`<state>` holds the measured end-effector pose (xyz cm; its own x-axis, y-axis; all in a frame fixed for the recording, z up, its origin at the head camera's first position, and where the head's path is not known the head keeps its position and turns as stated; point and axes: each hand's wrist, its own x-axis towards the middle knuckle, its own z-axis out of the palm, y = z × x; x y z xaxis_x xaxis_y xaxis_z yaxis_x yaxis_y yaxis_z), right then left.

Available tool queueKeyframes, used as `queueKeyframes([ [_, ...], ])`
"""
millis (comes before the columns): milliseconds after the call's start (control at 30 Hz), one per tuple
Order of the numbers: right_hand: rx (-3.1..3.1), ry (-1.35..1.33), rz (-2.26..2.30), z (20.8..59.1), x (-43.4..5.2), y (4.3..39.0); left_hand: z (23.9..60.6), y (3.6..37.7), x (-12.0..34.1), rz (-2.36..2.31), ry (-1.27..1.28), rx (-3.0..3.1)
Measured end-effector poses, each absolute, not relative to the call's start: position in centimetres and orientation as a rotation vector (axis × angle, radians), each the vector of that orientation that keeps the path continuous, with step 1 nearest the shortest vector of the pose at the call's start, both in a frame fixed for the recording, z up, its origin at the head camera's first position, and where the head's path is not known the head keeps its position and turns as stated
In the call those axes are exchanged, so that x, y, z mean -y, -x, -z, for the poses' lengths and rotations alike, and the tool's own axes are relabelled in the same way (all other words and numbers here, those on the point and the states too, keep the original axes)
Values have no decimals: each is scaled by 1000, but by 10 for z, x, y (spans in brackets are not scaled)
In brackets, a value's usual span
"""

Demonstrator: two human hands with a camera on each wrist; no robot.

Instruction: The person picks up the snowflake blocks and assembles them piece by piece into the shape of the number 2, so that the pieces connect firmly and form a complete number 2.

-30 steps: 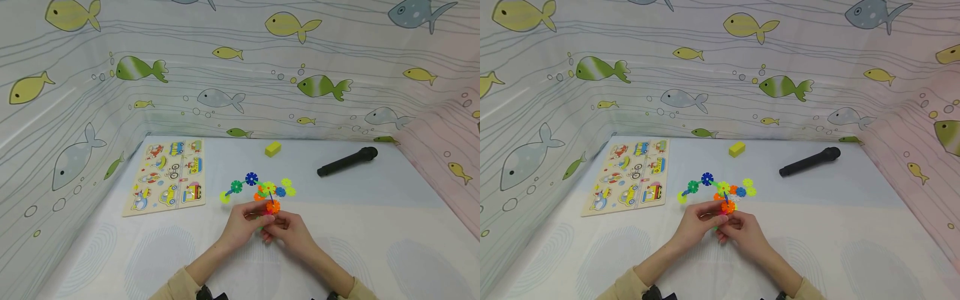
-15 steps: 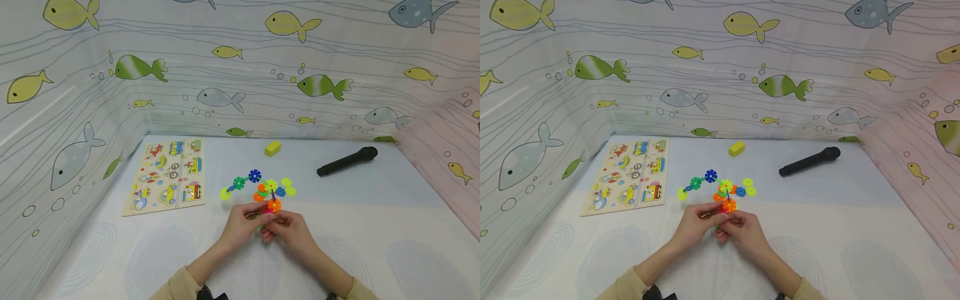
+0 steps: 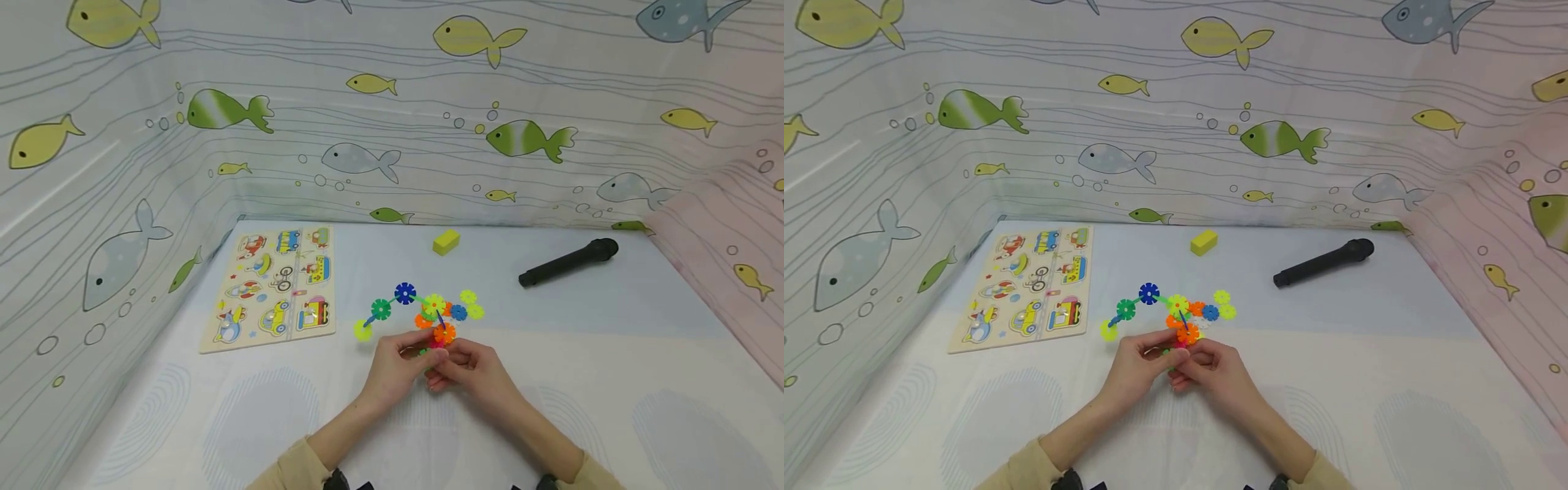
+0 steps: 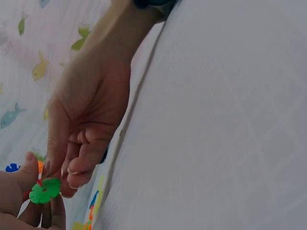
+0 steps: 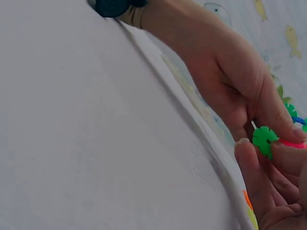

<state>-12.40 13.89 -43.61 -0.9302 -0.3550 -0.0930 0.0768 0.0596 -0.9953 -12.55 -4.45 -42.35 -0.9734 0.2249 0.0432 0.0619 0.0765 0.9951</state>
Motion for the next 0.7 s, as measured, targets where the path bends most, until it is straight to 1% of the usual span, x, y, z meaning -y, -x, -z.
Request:
queueKeyframes([
  [167,-2192,220,2034,433,-143,122,423,127,47,-1961,-315,-2322],
  [333,-2275,164,2074,430,-145,123,423,129,47,-1913,-380,-2295],
  [700,-2145,72,2173,432,-149,129,425,134,56,-1896,-509,-2210],
])
